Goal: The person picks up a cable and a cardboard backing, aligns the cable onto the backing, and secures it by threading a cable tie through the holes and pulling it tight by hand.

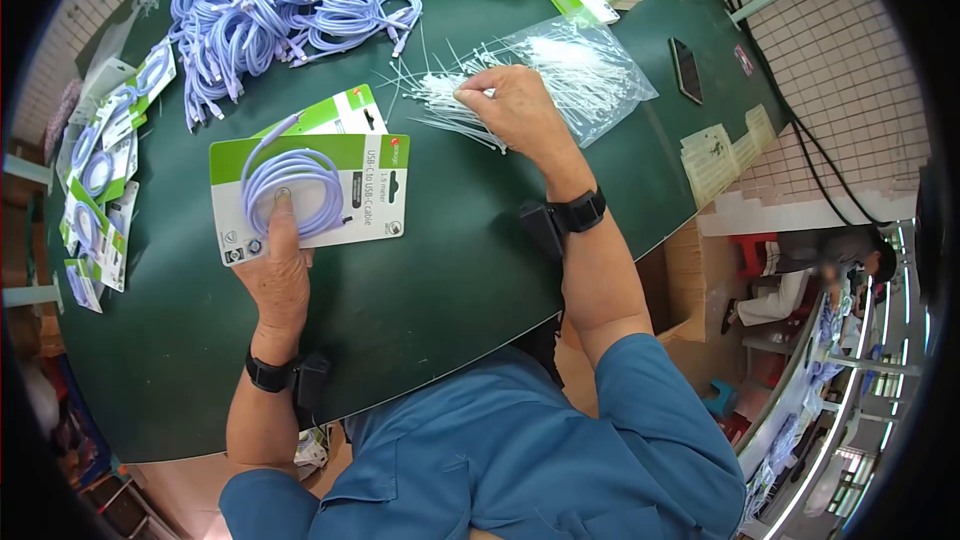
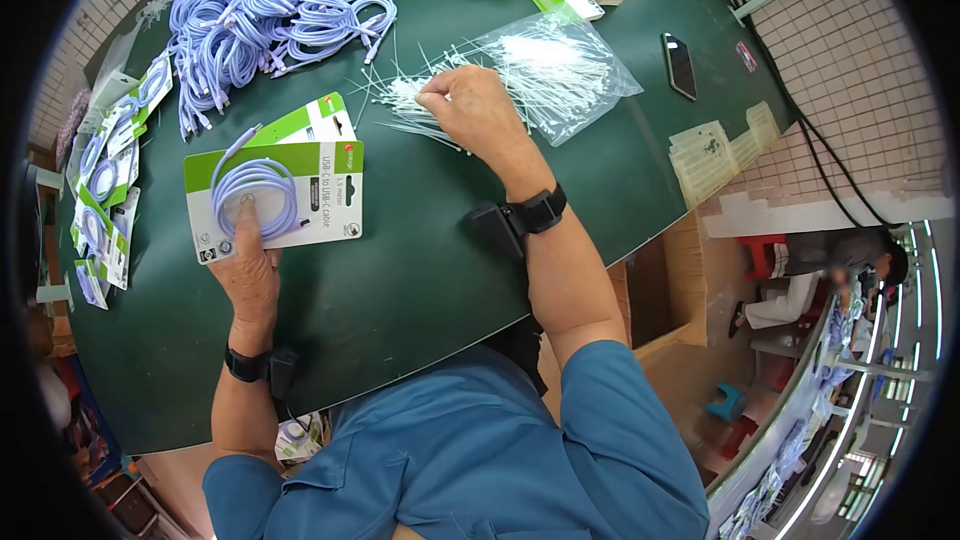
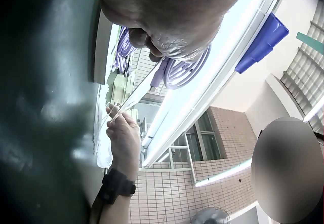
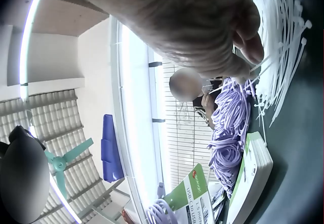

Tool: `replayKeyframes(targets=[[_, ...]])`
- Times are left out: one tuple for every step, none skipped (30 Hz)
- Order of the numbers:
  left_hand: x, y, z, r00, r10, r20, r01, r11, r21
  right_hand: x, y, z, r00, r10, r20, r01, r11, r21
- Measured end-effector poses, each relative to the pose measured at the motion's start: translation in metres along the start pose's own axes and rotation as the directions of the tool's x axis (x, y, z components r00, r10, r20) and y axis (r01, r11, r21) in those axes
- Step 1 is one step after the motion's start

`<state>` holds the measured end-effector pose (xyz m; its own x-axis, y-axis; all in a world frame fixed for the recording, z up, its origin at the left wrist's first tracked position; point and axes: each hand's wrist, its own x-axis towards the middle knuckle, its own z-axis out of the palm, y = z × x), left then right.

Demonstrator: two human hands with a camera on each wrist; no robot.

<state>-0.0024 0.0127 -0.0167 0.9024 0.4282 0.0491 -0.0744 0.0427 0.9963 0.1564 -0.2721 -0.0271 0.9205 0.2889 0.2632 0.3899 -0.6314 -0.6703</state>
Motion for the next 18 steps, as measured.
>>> replayKeyframes(targets=[[-0.002,0.002,0.000,0.998,-0.062,0.003,0.061,0.997,0.050,-0.001,-0.001,-0.001,0.998,-0.059,-0.020,0.058,0.998,-0.027],[-0.002,-0.001,-0.001,0.997,-0.076,0.002,0.076,0.997,0.032,-0.002,-0.001,-0.001,0.998,-0.055,-0.006,0.055,0.997,-0.046],[0.000,-0.006,-0.003,1.000,-0.007,0.005,0.007,1.000,-0.004,-0.003,-0.003,-0.001,1.000,-0.028,-0.007,0.028,0.999,-0.037],[0.002,-0.011,-0.002,0.998,0.062,0.003,-0.061,0.997,-0.040,-0.002,-0.007,-0.003,1.000,0.000,-0.009,0.000,1.000,-0.028],[0.003,-0.015,0.001,0.991,0.131,-0.005,-0.131,0.989,-0.074,-0.002,-0.008,-0.006,1.000,0.026,-0.010,-0.026,1.000,-0.018],[0.002,-0.018,0.006,0.993,0.116,-0.013,-0.117,0.989,-0.091,-0.002,-0.008,-0.010,1.000,0.028,0.004,-0.027,0.999,-0.036],[0.002,-0.019,0.008,0.992,0.124,-0.029,-0.127,0.983,-0.132,-0.002,-0.008,-0.010,0.998,0.059,-0.019,-0.059,0.998,0.001],[0.002,-0.020,0.009,0.990,0.136,-0.045,-0.142,0.976,-0.167,-0.001,-0.009,-0.009,0.995,0.089,-0.044,-0.087,0.995,0.046],[0.003,-0.020,0.008,0.986,0.154,-0.060,-0.163,0.967,-0.196,0.000,-0.011,-0.007,0.990,0.120,-0.074,-0.112,0.989,0.098],[0.003,-0.019,0.006,0.985,0.159,-0.064,-0.168,0.967,-0.190,0.002,-0.014,-0.007,0.991,0.115,-0.073,-0.107,0.989,0.104],[0.000,-0.015,0.003,0.991,0.127,-0.042,-0.131,0.983,-0.127,0.001,-0.017,-0.008,0.985,0.149,-0.088,-0.132,0.975,0.180],[-0.002,-0.011,0.001,0.995,0.098,-0.022,-0.099,0.993,-0.059,0.000,-0.020,-0.009,0.978,0.183,-0.104,-0.151,0.954,0.260],[-0.002,-0.006,-0.001,0.998,0.069,-0.005,-0.069,0.998,0.013,0.001,-0.024,-0.009,0.969,0.218,-0.117,-0.167,0.925,0.342],[-0.001,-0.005,-0.002,0.997,0.081,-0.002,-0.081,0.996,0.034,0.000,-0.028,-0.010,0.968,0.218,-0.123,-0.160,0.918,0.364],[-0.002,-0.007,-0.001,0.993,0.117,-0.004,-0.117,0.993,0.031,-0.001,-0.031,-0.011,0.973,0.225,-0.055,-0.169,0.851,0.497],[-0.004,-0.012,-0.001,0.989,0.149,-0.003,-0.149,0.988,0.029,-0.003,-0.034,-0.012,0.975,0.223,0.015,-0.184,0.765,0.617],[-0.005,-0.017,-0.003,0.984,0.178,0.000,-0.178,0.984,0.026,-0.004,-0.037,-0.012,0.974,0.210,0.084,-0.205,0.661,0.722],[-0.005,-0.023,-0.006,0.984,0.179,0.010,-0.179,0.983,0.047,-0.006,-0.041,-0.012,0.973,0.217,0.082,-0.205,0.644,0.737]])
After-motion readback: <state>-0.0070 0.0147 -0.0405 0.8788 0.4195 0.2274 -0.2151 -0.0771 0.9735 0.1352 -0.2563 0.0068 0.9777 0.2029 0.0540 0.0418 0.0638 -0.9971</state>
